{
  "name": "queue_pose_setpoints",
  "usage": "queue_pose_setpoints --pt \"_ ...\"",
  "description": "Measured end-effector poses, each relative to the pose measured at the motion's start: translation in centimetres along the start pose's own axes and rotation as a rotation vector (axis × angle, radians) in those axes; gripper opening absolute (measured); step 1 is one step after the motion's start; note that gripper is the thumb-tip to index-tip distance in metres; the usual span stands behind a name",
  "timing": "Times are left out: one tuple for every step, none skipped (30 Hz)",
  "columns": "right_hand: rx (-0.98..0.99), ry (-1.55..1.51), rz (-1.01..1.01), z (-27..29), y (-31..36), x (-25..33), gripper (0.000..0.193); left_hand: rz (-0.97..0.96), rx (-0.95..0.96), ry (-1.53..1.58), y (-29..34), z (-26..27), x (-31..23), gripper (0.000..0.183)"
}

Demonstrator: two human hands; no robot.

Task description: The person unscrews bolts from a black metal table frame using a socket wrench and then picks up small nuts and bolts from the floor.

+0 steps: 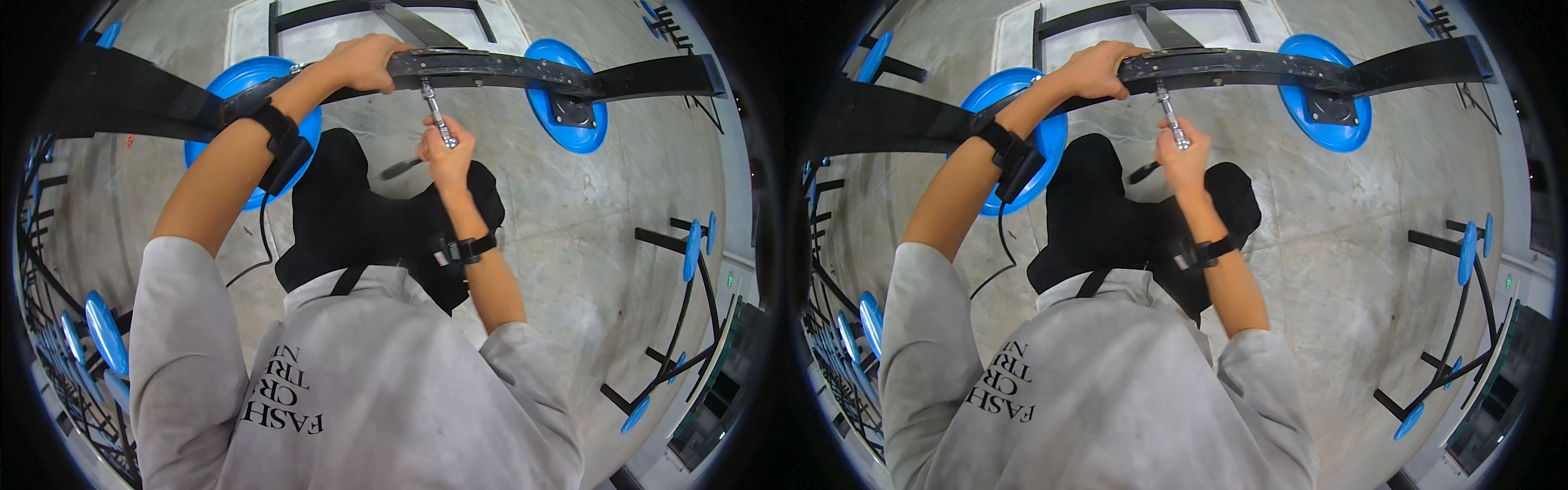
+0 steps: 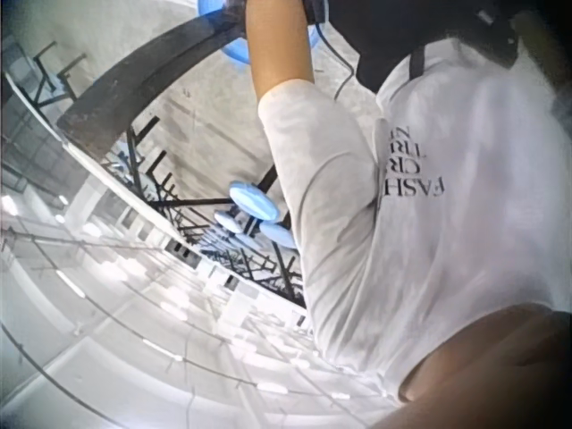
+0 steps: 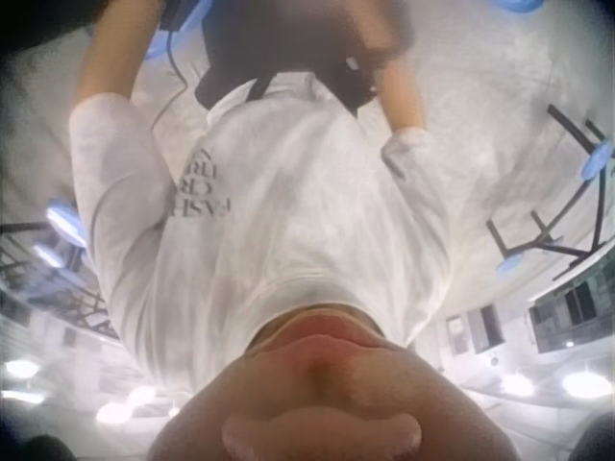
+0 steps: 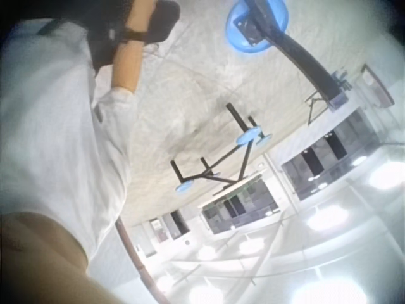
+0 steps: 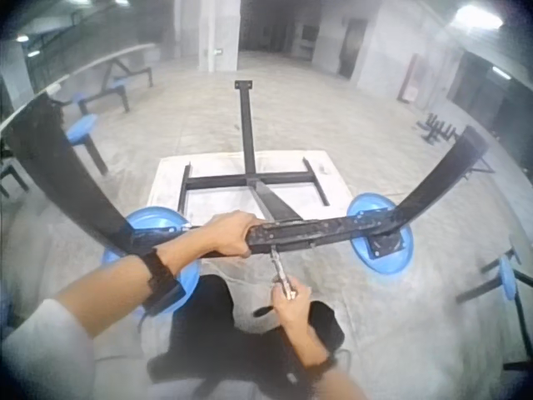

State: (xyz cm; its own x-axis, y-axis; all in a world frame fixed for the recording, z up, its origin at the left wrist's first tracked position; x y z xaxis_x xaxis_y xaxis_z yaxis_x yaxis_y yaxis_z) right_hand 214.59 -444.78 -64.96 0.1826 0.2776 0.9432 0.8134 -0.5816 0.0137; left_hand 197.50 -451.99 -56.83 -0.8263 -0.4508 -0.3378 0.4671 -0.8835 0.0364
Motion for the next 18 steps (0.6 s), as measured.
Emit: queue_pose_setpoints --pt "-0.012 0.265 0.090 0.4 -0.1 0.4 0.010 -0.031 -0.031 -0.011 0.1 0.1 -0.3 0.075" --pt "0.002 0.381 0.142 0.8 -0.4 0.7 0.011 0.012 0.002 -0.003 -0.1 0.1 -0.1 0.074" --pt "-0.008 0.385 0.145 0.5 -0.2 1.3 0.011 0.001 0.002 -0.001 0.2 0.3 -0.2 0.074" --pt "0.051 0.550 0.218 -0.1 0.0 2.2 0.013 0.000 0.012 0.015 0.6 0.4 -0.1 0.074" --pt "0.110 0.716 0.288 -0.7 0.3 3.0 0.015 -0.002 0.022 0.032 0.9 0.5 0.0 0.073" --pt "0.158 0.820 0.438 -1.4 0.5 3.9 0.014 -0.002 -0.007 0.009 1.3 0.6 0.1 0.073" --pt "0.147 0.829 0.446 -1.1 0.3 4.3 0.014 -0.016 -0.013 0.011 1.2 0.8 0.0 0.073" --pt "0.210 0.968 0.453 -1.2 0.0 4.4 0.013 0.014 0.008 0.020 1.1 0.7 0.2 0.073" --pt "0.273 1.108 0.454 -1.3 -0.1 4.4 0.013 0.044 0.031 0.030 1.0 0.7 0.1 0.073" --pt "0.261 1.119 0.458 -1.1 -0.1 4.6 0.013 0.038 0.042 0.028 1.1 0.8 -0.3 0.072" --pt "0.267 1.155 0.445 -1.1 0.0 4.5 0.013 0.023 0.037 0.031 1.0 0.8 -0.4 0.072" --pt "0.277 1.191 0.435 -1.6 0.0 4.7 0.014 0.027 0.031 0.038 0.9 0.8 -0.3 0.072" --pt "0.287 1.227 0.424 -2.1 0.0 4.9 0.015 0.032 0.025 0.044 0.8 0.8 -0.2 0.071" --pt "0.261 1.237 0.395 -2.1 0.3 5.2 0.013 0.023 0.030 0.046 0.9 0.7 -0.1 0.071" --pt "0.255 1.246 0.403 -2.3 0.9 5.3 0.013 0.014 0.020 0.048 1.1 0.7 -0.2 0.071" --pt "0.183 1.166 0.401 -1.9 1.1 5.3 0.013 0.029 0.023 0.031 1.2 0.6 -0.3 0.071" --pt "0.113 1.082 0.399 -1.5 1.5 5.3 0.012 0.043 0.027 0.015 1.1 0.6 -0.4 0.071" --pt "0.034 0.948 0.463 -1.6 2.5 5.5 0.010 0.052 0.038 0.011 1.4 0.9 -0.4 0.071"
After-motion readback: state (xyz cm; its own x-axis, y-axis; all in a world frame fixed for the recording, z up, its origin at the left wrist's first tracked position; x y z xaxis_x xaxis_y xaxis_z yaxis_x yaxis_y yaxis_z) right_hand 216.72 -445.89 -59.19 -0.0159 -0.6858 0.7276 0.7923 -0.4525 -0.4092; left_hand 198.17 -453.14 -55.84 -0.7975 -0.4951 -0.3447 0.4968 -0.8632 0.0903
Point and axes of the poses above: each hand's wrist, its own y-axis away from the middle knuckle, its own z-axis out of the back of the hand, x = y × z, the point moved 5 cm from there along -y, towards the middle knuckle, and after that the axes turned 3 degrees about -y, right-handed, at the moved point
